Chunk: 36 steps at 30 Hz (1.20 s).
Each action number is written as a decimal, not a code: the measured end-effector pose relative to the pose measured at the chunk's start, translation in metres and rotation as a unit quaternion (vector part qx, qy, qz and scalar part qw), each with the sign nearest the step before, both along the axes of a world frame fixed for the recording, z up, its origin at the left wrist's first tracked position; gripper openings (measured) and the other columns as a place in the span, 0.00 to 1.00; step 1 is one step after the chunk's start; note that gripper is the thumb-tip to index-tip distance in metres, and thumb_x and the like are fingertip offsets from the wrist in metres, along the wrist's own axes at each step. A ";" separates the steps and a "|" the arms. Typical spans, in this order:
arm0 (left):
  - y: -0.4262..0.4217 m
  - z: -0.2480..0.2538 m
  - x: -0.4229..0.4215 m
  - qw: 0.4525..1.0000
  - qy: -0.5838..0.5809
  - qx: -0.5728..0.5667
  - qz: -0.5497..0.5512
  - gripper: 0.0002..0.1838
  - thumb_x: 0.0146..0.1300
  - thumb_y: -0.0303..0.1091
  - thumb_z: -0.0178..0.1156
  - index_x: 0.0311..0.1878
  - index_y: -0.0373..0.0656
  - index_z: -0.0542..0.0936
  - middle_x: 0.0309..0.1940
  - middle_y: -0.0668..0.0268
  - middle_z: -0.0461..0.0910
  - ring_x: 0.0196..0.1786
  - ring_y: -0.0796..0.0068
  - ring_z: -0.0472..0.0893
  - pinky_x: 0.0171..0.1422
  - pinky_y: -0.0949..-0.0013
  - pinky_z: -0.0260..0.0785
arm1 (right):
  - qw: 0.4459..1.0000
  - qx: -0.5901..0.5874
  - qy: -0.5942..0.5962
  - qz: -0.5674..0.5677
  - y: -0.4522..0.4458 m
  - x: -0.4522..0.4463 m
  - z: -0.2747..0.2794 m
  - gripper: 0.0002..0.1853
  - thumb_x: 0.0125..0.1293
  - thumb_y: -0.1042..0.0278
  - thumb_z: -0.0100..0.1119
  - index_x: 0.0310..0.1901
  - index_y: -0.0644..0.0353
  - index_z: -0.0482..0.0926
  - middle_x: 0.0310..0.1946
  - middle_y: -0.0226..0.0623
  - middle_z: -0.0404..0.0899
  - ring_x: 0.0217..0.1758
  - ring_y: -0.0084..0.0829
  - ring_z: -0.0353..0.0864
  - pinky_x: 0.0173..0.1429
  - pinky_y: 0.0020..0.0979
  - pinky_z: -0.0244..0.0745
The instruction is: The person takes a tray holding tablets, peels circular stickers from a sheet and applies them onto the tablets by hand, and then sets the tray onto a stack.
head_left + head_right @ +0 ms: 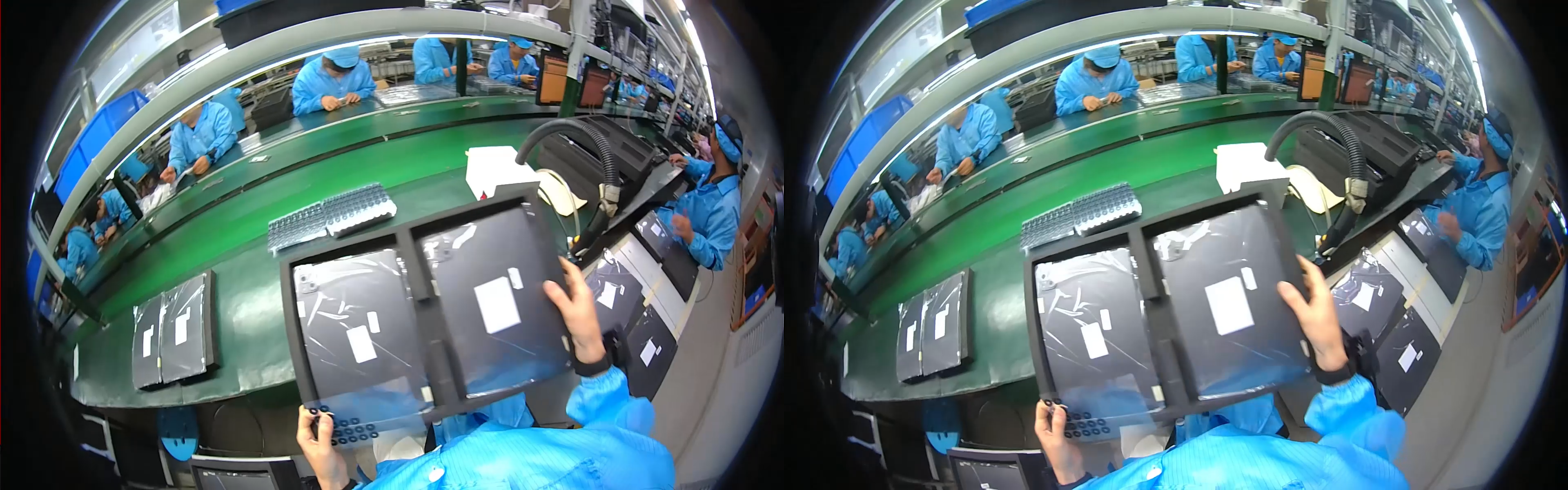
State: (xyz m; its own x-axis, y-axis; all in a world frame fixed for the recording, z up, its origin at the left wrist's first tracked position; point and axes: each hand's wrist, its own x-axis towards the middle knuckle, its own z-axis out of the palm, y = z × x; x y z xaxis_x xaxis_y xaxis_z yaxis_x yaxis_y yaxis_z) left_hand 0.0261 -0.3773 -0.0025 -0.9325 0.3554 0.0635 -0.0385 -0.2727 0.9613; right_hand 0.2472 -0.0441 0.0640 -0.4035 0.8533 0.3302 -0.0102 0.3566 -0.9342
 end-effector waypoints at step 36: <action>0.146 0.090 -0.053 0.881 -0.051 -0.120 -0.454 0.09 0.65 0.37 0.63 0.39 0.41 0.83 0.34 0.75 0.81 0.41 0.88 0.75 0.50 0.79 0.62 | 0.896 0.213 -0.029 0.388 -0.029 -0.125 0.026 0.10 0.60 0.79 0.64 0.43 0.62 0.79 0.36 0.36 0.80 0.38 0.32 0.82 0.44 0.30 0.77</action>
